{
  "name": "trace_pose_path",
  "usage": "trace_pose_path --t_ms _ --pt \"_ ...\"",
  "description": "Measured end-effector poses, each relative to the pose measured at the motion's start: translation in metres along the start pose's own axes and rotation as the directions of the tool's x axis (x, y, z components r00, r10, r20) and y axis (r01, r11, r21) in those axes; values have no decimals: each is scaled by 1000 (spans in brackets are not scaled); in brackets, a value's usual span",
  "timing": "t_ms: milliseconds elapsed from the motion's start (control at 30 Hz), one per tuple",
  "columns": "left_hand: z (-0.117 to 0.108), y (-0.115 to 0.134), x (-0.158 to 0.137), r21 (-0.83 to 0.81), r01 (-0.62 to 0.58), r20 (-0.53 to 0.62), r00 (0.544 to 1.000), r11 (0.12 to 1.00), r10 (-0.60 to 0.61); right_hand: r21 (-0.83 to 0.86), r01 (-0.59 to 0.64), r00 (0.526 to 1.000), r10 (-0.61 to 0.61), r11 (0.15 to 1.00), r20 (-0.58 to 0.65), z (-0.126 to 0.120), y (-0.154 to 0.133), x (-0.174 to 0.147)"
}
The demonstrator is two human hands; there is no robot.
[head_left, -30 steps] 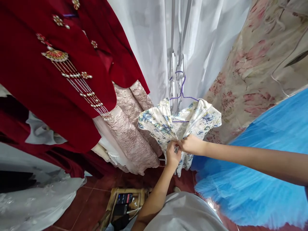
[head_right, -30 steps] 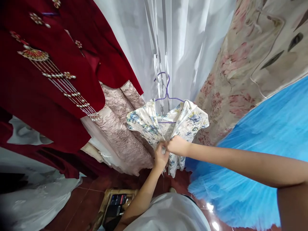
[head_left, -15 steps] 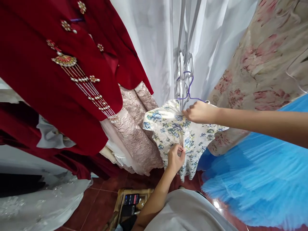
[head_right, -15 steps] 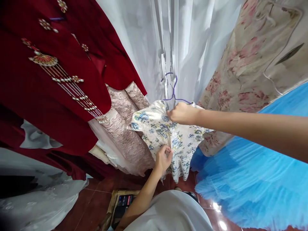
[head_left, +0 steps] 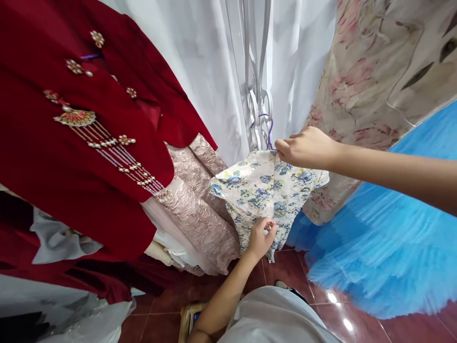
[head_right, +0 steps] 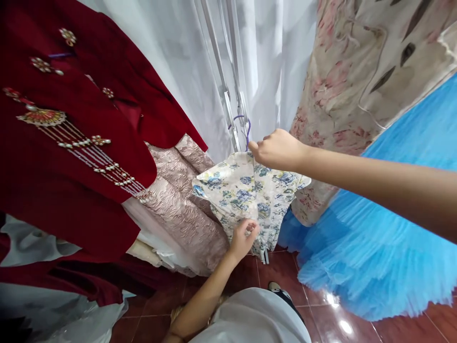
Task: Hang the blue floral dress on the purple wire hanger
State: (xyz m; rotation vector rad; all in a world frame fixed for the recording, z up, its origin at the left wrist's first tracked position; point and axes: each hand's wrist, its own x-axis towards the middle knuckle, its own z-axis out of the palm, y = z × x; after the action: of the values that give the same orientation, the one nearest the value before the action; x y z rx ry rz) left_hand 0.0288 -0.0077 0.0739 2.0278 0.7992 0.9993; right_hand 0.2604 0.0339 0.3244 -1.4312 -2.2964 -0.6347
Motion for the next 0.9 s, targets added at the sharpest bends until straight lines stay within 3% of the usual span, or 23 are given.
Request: trace_pose_path --t_ms 133,233,300,367,433,467,533,600,633,733,900 --pt "-46 37 53 144 -303 -43 949 942 312 0 -89 985 88 996 -151 16 -18 -25" --pt "-84 84 106 325 -418 -93 878 848 469 8 -153 965 151 988 -213 29 -27 -39" --pt "-99 111 135 417 -461 -18 858 783 514 112 -235 920 258 965 -293 39 -33 -43" --pt "-102 128 156 493 -495 111 852 716 512 306 -297 842 399 905 -362 48 -40 -43" --pt "-98 135 170 565 -505 209 853 653 479 561 -294 754 549 774 -362 58 -48 -42" --pt "-95 137 173 597 -500 234 856 628 460 696 -268 708 626 667 -327 63 -52 -40" --pt "-89 138 177 641 -484 255 866 596 429 908 -187 619 763 374 -187 73 -63 -37" --pt "-86 139 177 669 -472 264 873 574 411 991 -97 550 835 93 -24 82 -74 -34" --pt "-86 141 176 684 -469 269 874 559 405 998 -63 523 852 -2 35 86 -80 -33" --pt "-89 147 171 728 -460 266 873 508 409 993 -18 489 865 -117 111 95 -93 -34" --pt "-88 147 166 730 -400 163 890 554 426 989 -85 550 822 -123 149 103 -93 -42"
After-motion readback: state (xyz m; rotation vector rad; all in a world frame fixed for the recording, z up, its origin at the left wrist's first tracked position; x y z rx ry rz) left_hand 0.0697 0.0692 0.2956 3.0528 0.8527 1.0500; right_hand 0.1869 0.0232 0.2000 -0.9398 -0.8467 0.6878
